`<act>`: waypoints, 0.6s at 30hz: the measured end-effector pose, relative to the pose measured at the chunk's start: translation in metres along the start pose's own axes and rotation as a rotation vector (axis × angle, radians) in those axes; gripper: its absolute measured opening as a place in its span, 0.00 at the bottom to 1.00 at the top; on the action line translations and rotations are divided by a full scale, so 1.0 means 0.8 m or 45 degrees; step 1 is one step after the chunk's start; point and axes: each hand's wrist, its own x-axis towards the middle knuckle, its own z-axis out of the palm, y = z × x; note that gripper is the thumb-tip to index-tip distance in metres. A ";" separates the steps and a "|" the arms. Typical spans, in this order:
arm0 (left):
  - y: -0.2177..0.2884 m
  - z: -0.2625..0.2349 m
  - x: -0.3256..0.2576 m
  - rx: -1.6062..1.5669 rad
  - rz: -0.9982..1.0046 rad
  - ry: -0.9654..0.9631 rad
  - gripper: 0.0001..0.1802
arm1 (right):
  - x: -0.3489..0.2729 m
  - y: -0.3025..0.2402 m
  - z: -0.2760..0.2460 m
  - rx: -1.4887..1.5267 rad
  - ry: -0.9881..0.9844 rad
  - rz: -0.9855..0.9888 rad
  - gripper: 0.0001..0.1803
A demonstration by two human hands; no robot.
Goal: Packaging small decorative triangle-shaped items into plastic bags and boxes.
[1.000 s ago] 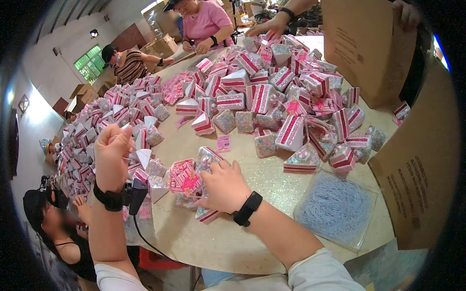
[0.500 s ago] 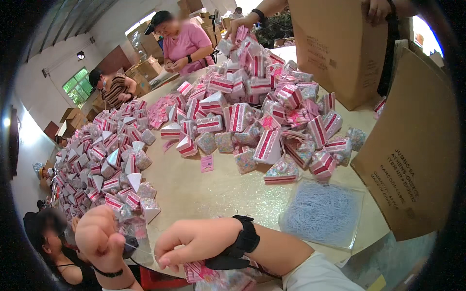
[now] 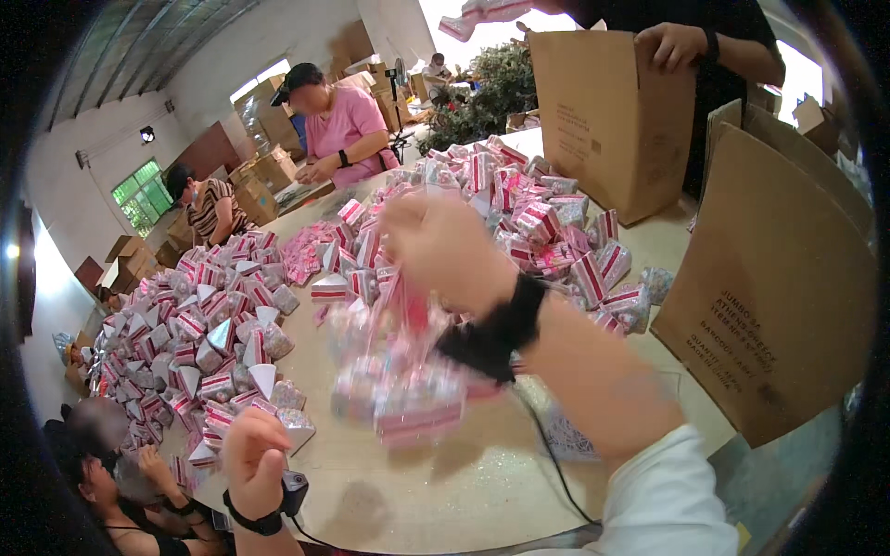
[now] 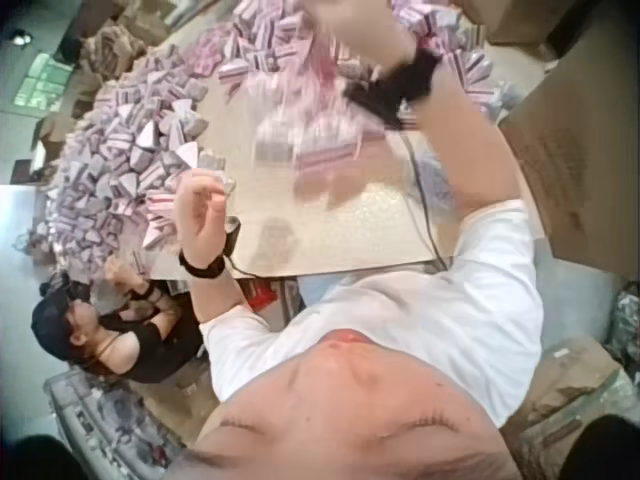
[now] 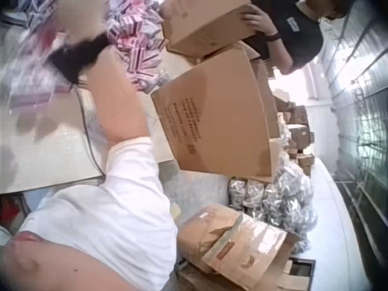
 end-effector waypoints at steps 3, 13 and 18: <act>-0.050 0.014 0.028 0.030 0.086 -0.317 0.08 | 0.066 0.009 -0.086 -0.164 0.504 -0.104 0.12; -0.275 0.083 0.007 -1.540 -0.913 0.370 0.08 | 0.041 0.066 -0.015 -1.302 -0.369 -0.276 0.11; -0.303 0.084 0.006 -1.713 -1.006 0.233 0.08 | -0.040 0.113 0.132 -1.427 -1.140 -0.020 0.12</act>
